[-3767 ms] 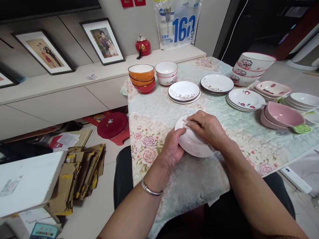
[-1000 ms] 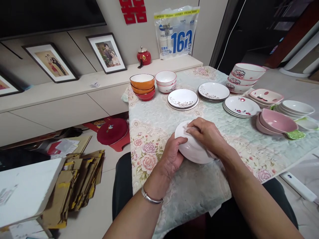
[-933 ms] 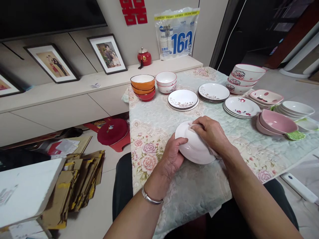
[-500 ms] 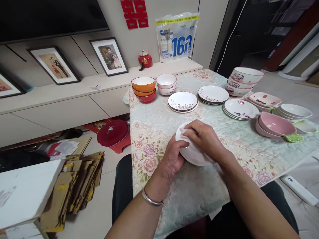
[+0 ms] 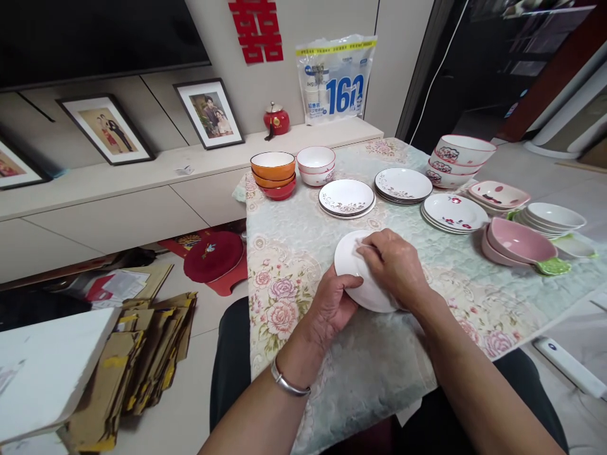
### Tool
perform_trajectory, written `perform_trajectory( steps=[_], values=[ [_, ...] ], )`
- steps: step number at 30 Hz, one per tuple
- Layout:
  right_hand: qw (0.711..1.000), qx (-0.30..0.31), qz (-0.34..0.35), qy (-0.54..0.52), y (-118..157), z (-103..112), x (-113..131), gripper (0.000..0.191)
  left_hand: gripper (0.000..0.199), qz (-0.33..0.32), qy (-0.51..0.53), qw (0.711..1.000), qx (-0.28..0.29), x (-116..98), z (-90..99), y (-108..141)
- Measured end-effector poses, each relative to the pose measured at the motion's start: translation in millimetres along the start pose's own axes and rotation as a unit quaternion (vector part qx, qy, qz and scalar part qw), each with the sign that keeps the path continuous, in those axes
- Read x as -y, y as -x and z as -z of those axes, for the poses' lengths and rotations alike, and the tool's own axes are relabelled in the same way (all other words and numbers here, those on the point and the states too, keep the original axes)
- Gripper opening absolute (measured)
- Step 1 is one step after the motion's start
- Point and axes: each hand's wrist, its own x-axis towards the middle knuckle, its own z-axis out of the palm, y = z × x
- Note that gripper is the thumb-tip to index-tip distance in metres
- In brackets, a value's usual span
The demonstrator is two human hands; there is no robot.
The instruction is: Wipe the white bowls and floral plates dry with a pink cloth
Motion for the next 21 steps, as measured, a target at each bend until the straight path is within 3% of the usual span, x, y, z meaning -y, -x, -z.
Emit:
perform_trajectory(
  steps=[5, 7, 9, 12, 15, 17, 21],
  values=[
    [0.977, 0.127, 0.121, -0.125, 1.1, 8.3, 12.5, 0.018, 0.049, -0.004, 0.012, 1.000, 0.021, -2.2, 0.9, -1.0],
    [0.974, 0.126, 0.116, -0.147, -0.3, 8.8, 7.4, 0.019, 0.050, 0.000, 0.012, 1.000, 0.018, -2.3, 1.3, -1.6],
    [0.983, 0.093, 0.069, -0.144, -2.7, 7.1, -3.7, 0.018, 0.058, 0.003, 0.014, 1.000, 0.013, -1.8, 1.5, -2.1],
    [0.996, 0.026, -0.014, -0.086, -6.0, 3.3, -21.2, 0.017, 0.067, 0.011, 0.015, 1.000, 0.007, -0.8, 2.0, -2.2],
    [0.999, 0.002, -0.044, -0.018, -5.3, 2.2, -23.0, 0.018, 0.068, 0.011, 0.009, 1.000, 0.004, -1.1, 3.1, -1.6],
    [0.999, 0.019, -0.019, -0.018, -2.4, 3.0, -12.5, 0.019, 0.061, 0.015, 0.000, 1.000, 0.005, -2.1, 3.9, -1.2],
    [0.985, 0.111, 0.089, -0.099, 2.6, 4.6, 14.2, 0.017, 0.043, -0.003, -0.012, 1.000, 0.010, -4.4, 4.4, -0.8]
  ],
)
